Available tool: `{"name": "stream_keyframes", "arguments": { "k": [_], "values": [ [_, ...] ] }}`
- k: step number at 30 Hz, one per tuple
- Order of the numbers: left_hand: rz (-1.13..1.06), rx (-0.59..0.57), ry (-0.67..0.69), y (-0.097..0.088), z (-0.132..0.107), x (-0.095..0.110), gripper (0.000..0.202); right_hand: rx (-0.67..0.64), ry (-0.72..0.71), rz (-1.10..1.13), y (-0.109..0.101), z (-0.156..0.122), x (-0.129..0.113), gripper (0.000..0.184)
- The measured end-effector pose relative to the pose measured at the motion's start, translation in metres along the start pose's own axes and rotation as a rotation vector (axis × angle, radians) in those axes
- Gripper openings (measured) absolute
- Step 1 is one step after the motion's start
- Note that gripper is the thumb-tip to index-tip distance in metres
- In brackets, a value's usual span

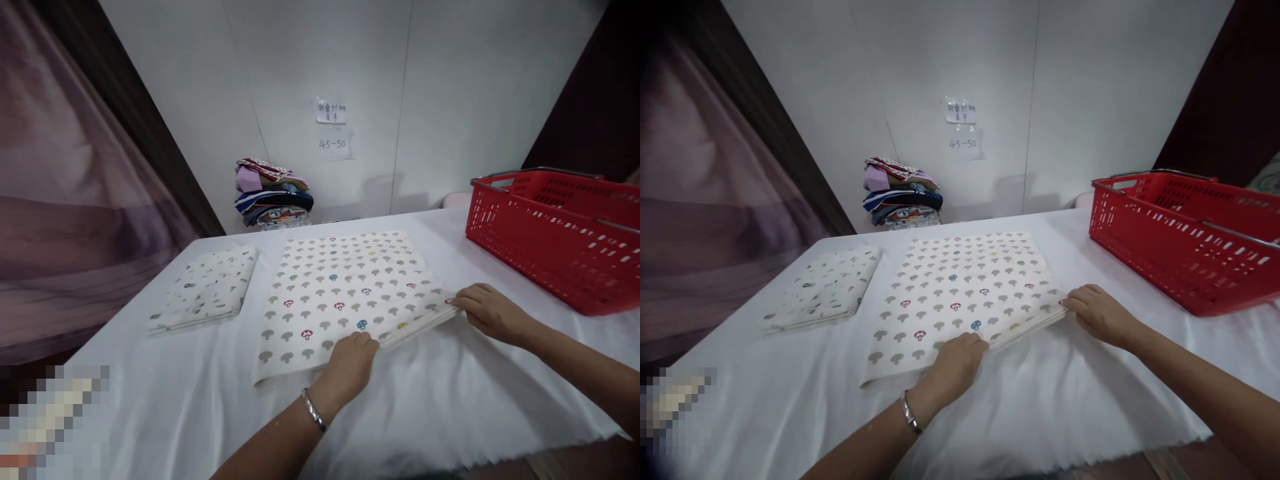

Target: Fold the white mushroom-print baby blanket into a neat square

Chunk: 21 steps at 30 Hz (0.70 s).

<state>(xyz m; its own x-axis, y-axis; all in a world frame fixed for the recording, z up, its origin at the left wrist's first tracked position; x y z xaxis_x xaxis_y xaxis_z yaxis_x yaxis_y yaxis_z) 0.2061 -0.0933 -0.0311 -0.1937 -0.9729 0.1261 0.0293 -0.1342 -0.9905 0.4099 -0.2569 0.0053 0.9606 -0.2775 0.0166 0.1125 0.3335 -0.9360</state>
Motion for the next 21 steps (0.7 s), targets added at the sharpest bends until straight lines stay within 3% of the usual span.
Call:
{"name": "stream_keyframes", "arguments": {
  "k": [3,10,21],
  "values": [
    [-0.007,0.034,-0.003,0.008,-0.003,0.003,0.019,-0.101,-0.030,0.046,0.009,-0.008,-0.005,0.032],
    [0.007,0.094,0.017,0.014,-0.009,0.007,0.021,-0.212,0.064,0.068,0.021,-0.026,-0.009,0.025],
    [-0.123,0.219,-0.044,0.011,-0.014,0.001,0.030,0.011,-0.016,0.019,0.029,-0.028,-0.045,0.026]
  ]
}}
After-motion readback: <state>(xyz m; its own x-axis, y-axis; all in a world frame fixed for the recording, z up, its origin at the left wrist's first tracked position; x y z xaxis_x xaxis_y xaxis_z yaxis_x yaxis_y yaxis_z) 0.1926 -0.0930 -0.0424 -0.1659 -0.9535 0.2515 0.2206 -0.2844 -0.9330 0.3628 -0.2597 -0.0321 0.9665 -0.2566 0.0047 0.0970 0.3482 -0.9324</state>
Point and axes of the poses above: each hand's wrist, its own z-axis towards the middle knuckle, its own y-axis out of the palm, x = y × z, the point moved 7 cm from there along z, towards the middle knuckle, and after that the axes turned 14 degrees about y, right-handed, at the moved point
